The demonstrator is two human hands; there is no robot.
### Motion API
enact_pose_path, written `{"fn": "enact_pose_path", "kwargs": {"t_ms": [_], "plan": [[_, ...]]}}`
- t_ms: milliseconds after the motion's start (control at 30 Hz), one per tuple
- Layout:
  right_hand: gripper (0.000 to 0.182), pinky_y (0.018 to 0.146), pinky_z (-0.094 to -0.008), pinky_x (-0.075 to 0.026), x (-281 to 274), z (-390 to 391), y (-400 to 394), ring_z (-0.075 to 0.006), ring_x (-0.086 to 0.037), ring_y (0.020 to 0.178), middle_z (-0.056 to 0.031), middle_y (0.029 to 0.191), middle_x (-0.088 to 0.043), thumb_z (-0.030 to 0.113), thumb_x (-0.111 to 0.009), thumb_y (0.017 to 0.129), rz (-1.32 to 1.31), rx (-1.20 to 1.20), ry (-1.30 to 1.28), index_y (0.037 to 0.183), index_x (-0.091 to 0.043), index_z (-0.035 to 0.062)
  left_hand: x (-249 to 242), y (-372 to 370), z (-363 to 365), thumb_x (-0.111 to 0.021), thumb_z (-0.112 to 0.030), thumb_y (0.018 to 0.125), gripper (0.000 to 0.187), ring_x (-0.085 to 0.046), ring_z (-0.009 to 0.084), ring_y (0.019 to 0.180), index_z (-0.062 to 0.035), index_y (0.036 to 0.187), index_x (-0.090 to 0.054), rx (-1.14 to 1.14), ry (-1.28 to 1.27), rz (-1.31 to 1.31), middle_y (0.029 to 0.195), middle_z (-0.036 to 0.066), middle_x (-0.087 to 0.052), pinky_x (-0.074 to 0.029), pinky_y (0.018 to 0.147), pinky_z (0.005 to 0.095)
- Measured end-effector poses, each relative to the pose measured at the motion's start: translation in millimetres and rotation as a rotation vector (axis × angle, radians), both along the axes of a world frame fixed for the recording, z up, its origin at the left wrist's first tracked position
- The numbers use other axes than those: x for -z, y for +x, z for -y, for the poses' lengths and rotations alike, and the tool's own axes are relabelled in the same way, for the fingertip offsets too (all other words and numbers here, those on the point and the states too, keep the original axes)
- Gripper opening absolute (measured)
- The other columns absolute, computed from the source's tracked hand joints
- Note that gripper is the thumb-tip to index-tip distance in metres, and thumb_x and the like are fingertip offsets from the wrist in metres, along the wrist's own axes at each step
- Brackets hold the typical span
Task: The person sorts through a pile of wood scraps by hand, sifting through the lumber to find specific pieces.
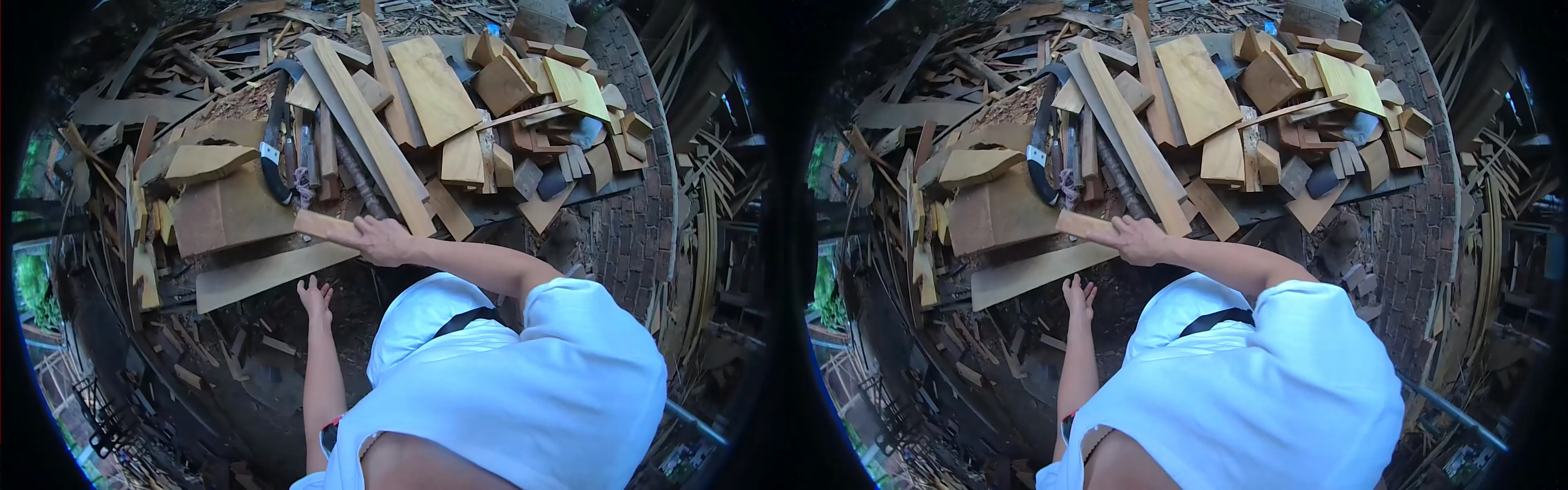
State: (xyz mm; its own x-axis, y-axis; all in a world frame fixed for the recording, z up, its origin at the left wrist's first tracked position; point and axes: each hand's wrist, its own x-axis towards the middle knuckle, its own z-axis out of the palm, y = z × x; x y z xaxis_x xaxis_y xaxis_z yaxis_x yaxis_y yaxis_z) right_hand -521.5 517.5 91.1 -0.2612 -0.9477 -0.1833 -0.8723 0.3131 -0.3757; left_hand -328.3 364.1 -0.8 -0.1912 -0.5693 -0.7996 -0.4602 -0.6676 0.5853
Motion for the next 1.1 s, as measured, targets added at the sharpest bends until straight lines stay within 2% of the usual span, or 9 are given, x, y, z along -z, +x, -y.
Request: {"fn": "enact_pose_path", "kwargs": {"t_ms": [167, 267, 567, 700, 767, 867, 1000, 1067, 1100], "plan": [[0.077, 0.066, -0.0402, -0.052, -6, -20, -13, -0.0335, -0.056, 0.088, -0.0186, 0.103, -0.048, 0.021, -0.056, 0.085, 0.069, 0.321, -0.252, 0.150, -0.015, 0.0277, 43, -15, 15, -0.061, -0.031, 0.091, 0.051, -0.057, 0.0270, 0.103, -0.0067, 0.130, -0.038, -0.163, 0.107, -0.117, 0.124, 0.012, -0.046, -0.048, 0.089, 0.0420], [0.076, 0.070, -0.0445, -0.049, -25, -27, -26, -0.0371, -0.055, 0.086, -0.0201, 0.101, -0.047, 0.023, -0.056, 0.087, 0.155, 0.454, -0.262, 0.150, -0.014, 0.0269, 75, -34, 27, -0.075, -0.027, 0.081, 0.045, -0.059, 0.0238, 0.098, -0.0037, 0.113, -0.054, -0.563, 0.158, -0.075, 0.106, 0.009, -0.059, -0.047, 0.090, 0.0403], [0.077, 0.086, -0.0472, -0.045, -29, -26, -74, -0.0422, -0.052, 0.101, -0.0244, 0.107, -0.047, 0.026, -0.057, 0.086, 0.179, 0.805, -0.351, 0.150, -0.014, 0.0273, 75, -26, 27, -0.077, -0.014, 0.078, 0.039, -0.064, 0.0236, 0.086, 0.0000, 0.108, -0.057, -0.575, 0.090, -0.062, 0.102, 0.009, -0.064, -0.052, 0.084, 0.0425], [0.074, 0.100, -0.0427, -0.037, -18, -12, -112, -0.0409, -0.048, 0.114, -0.0280, 0.124, -0.046, 0.025, -0.056, 0.087, 0.137, 0.778, -0.487, 0.150, -0.016, 0.0207, 49, -25, 26, -0.074, -0.015, 0.080, 0.038, -0.062, 0.0199, 0.091, -0.0095, 0.113, -0.056, -0.512, 0.116, -0.135, 0.103, 0.005, -0.062, -0.052, 0.081, 0.0405], [0.074, 0.101, -0.0417, -0.036, -22, -9, -129, -0.0396, -0.047, 0.117, -0.0281, 0.127, -0.046, 0.024, -0.056, 0.088, 0.178, 0.824, -0.373, 0.150, -0.017, 0.0194, 38, -21, 30, -0.073, -0.017, 0.080, 0.042, -0.060, 0.0200, 0.095, -0.0105, 0.116, -0.052, -0.444, 0.163, -0.244, 0.103, 0.004, -0.061, -0.046, 0.090, 0.0458], [0.072, 0.098, -0.0428, -0.038, 12, -13, -168, -0.0390, -0.049, 0.111, -0.0270, 0.126, -0.047, 0.025, -0.057, 0.088, 0.114, 0.728, -0.408, 0.150, -0.021, 0.0178, 22, -27, 31, -0.075, -0.017, 0.077, 0.040, -0.058, 0.0229, 0.097, -0.0106, 0.110, -0.053, -0.487, 0.222, -0.239, 0.102, 0.007, -0.059, -0.044, 0.094, 0.0471], [0.072, 0.094, -0.0430, -0.040, 22, -5, -180, -0.0380, -0.051, 0.108, -0.0245, 0.123, -0.050, 0.028, -0.058, 0.088, 0.187, 0.636, -0.374, 0.149, -0.023, 0.0140, 9, -27, 30, -0.076, -0.016, 0.077, 0.050, -0.058, 0.0258, 0.106, -0.0106, 0.119, -0.050, -0.517, 0.215, -0.227, 0.112, 0.009, -0.059, -0.046, 0.095, 0.0472], [0.070, 0.092, -0.0421, -0.041, -13, 7, -166, -0.0350, -0.051, 0.108, -0.0209, 0.122, -0.051, 0.028, -0.061, 0.086, -0.084, 0.815, 0.127, 0.147, -0.029, 0.0123, 5, -21, 32, -0.075, -0.016, 0.077, 0.050, -0.058, 0.0259, 0.107, -0.0104, 0.120, -0.050, -0.538, 0.210, -0.216, 0.113, 0.010, -0.058, -0.047, 0.095, 0.0463], [0.070, 0.092, -0.0421, -0.041, -17, 10, -154, -0.0350, -0.051, 0.108, -0.0209, 0.122, -0.051, 0.028, -0.061, 0.086, -0.081, 0.800, 0.127, 0.147, -0.029, 0.0123, 1, -19, 32, -0.075, -0.016, 0.077, 0.049, -0.059, 0.0251, 0.104, -0.0092, 0.119, -0.051, -0.517, 0.205, -0.217, 0.111, 0.009, -0.059, -0.048, 0.092, 0.0458]]}}
